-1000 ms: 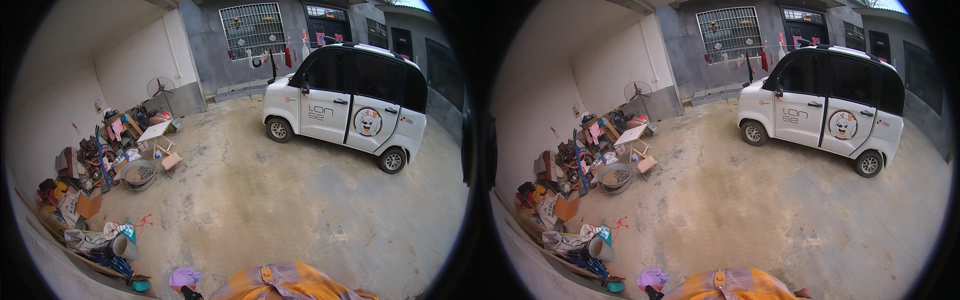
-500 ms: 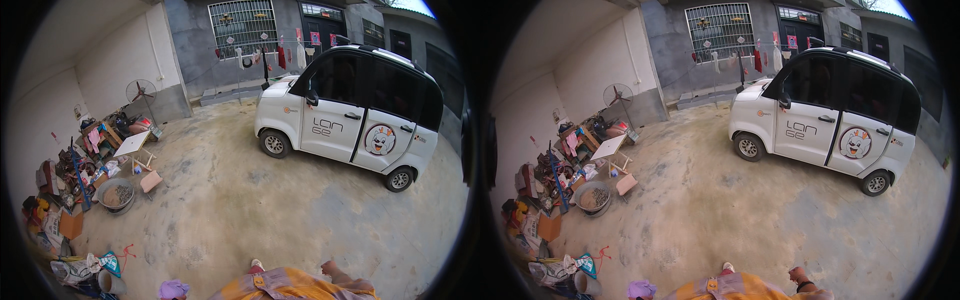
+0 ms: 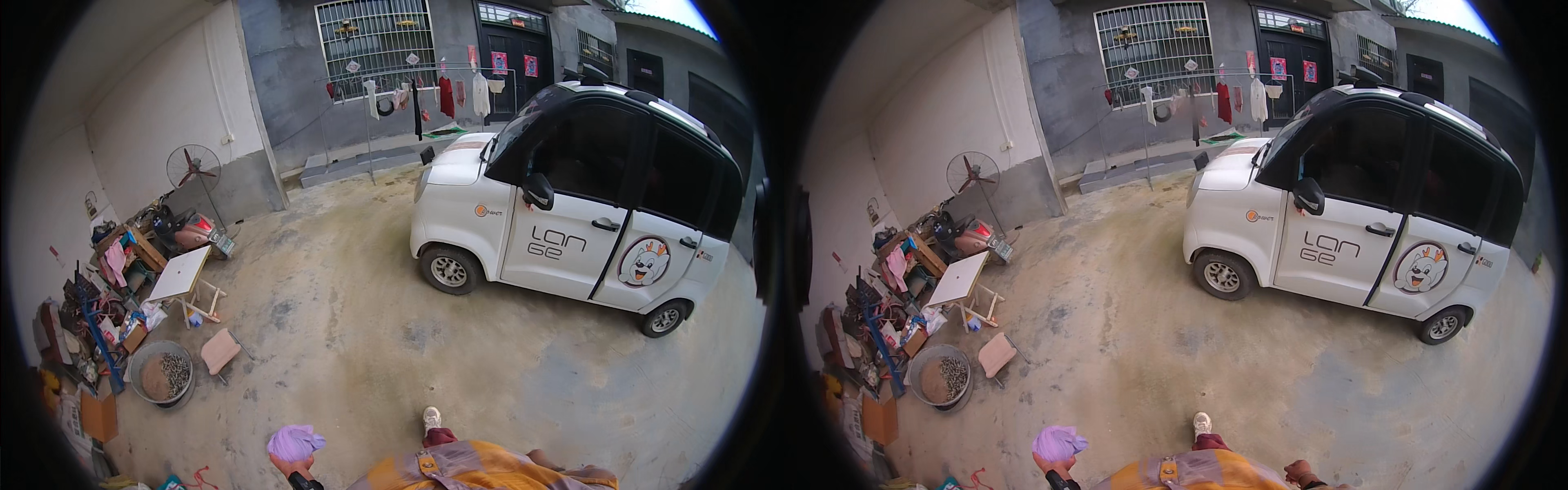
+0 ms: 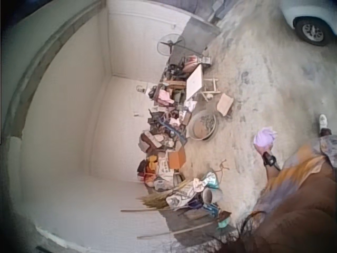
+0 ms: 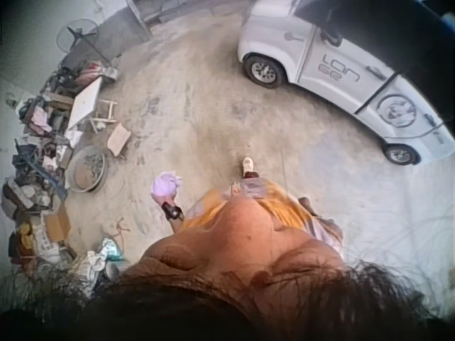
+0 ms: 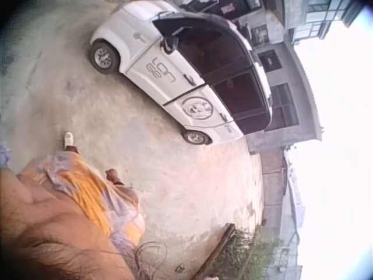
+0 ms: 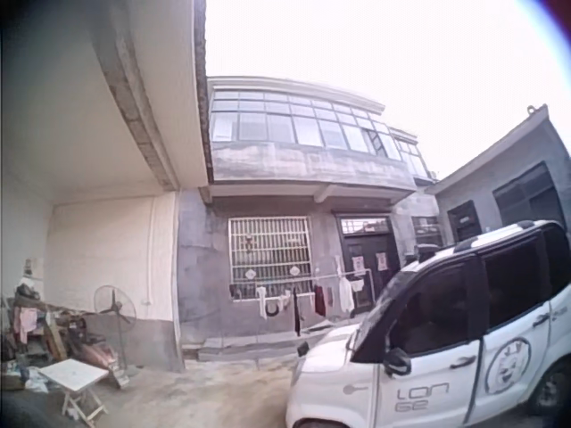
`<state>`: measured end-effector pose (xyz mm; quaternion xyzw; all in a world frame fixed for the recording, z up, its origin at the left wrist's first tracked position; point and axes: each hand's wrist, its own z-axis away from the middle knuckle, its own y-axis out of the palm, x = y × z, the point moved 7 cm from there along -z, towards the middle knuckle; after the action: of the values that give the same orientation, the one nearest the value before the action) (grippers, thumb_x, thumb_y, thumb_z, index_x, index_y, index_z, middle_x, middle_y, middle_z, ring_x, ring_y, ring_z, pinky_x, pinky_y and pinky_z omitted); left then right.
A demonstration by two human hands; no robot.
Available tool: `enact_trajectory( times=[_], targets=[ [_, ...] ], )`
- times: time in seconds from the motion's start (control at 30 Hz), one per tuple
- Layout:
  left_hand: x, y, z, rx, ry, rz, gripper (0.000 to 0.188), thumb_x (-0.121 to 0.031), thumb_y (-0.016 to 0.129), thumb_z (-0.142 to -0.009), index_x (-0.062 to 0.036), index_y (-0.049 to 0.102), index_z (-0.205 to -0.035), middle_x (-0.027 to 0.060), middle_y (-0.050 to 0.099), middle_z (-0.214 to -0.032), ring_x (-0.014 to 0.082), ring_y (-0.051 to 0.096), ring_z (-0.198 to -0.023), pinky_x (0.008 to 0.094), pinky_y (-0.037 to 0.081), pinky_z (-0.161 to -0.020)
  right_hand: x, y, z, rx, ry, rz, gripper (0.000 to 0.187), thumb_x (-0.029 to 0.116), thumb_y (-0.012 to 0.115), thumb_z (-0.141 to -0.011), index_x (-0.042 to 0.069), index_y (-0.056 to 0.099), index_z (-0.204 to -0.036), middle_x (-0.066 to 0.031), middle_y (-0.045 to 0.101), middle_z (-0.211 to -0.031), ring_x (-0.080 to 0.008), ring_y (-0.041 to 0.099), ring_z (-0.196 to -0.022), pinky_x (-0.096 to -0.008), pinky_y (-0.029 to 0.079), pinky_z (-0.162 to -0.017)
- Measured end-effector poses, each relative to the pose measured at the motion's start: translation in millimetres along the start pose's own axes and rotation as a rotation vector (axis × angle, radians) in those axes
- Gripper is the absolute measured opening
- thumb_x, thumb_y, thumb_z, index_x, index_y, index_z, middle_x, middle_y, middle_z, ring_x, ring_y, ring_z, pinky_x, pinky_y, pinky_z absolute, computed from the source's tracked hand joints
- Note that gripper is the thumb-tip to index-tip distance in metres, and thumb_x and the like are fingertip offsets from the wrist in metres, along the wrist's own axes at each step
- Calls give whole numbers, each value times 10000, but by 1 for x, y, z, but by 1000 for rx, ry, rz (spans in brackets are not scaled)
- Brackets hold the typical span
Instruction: The person washes a shirt and patterned laundry items by hand in basins, hangs the shirt and laundry on hangers on an outdoor rack, hangs a towel on the rack, and wipes a door handle with a cloth.
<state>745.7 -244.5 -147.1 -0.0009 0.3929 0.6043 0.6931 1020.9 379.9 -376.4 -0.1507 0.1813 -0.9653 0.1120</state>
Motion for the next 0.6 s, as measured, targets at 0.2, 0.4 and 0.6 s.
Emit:
enact_trajectory(
  times=[0.2, 0.4, 0.6],
  targets=[
    [-6, 175, -163, -55, 123, -178, 687, -620, 489, -627, -300, 399, -1229, -16, 439, -1248, 284, 362, -1162, 538, 320, -847, 167, -24, -169, -139, -77, 254, 258, 257, 565, -748, 36, 642, -639, -83, 610, -573, -177, 560, -465, -303, 445, -460],
    [5, 433, -205, 0, 102, 14, 707, -636, 506, -613, -294, 414, -1225, -20, 382, -1293, 266, 329, -1183, 533, 309, -834, 450, -94, -215, 195, -183, 334, 275, 241, 520, -744, 36, 625, -592, -89, 602, -559, -179, 546, -453, -304, 429, -436],
    [-4, 597, -301, -79, 95, -93, 720, -638, 537, -584, -290, 429, -1205, -26, 368, -1303, 254, 325, -1188, 522, 288, -851, 778, -178, -235, -25, -334, 114, 249, 222, 513, -755, 31, 622, -637, -63, 592, -536, -156, 546, -426, -298, 449, -417]
  ],
)
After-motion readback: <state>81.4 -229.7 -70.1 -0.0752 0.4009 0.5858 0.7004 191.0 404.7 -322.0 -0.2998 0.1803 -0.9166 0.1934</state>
